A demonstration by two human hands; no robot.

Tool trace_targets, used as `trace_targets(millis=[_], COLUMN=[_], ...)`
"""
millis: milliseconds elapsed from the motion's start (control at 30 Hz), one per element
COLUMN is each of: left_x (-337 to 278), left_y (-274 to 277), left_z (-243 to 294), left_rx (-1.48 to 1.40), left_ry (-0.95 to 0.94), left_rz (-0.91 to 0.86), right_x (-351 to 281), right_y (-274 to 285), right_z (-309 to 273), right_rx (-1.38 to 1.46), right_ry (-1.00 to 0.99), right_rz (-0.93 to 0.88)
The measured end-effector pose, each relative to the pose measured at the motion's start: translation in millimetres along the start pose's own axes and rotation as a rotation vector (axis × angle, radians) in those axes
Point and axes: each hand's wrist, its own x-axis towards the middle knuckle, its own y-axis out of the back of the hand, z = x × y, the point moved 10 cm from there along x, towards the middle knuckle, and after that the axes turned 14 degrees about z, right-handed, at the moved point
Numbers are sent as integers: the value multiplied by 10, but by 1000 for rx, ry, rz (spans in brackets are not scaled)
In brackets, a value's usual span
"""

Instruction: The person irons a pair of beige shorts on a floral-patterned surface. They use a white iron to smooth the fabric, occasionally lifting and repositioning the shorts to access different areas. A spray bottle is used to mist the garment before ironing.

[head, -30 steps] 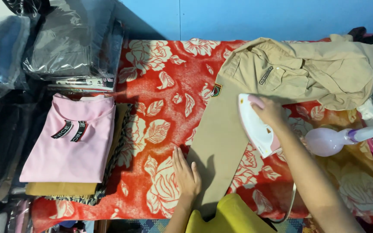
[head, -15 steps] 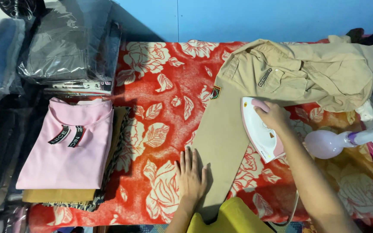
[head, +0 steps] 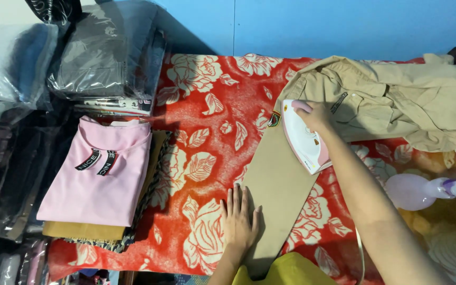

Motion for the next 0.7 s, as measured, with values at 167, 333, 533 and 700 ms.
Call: trace_targets(millis=[167,333,533,700], left_x=[-44,-39,-21,-6], left_y=[-26,-25,-5,6], left_z=[-18,-15,-19,-8], left_rx=[43,130,66,33], left_ry=[-19,-49,-25,-11], left_rz=[36,83,52,30], right_x=[-29,5,93,242], right_y=[-209,-253,-499,-475], right_z=[171,-198,-133,-164], right_rx=[186,-170,216,-108], right_ry=[41,356,293,471], right_rz=[-20,96,-19,166])
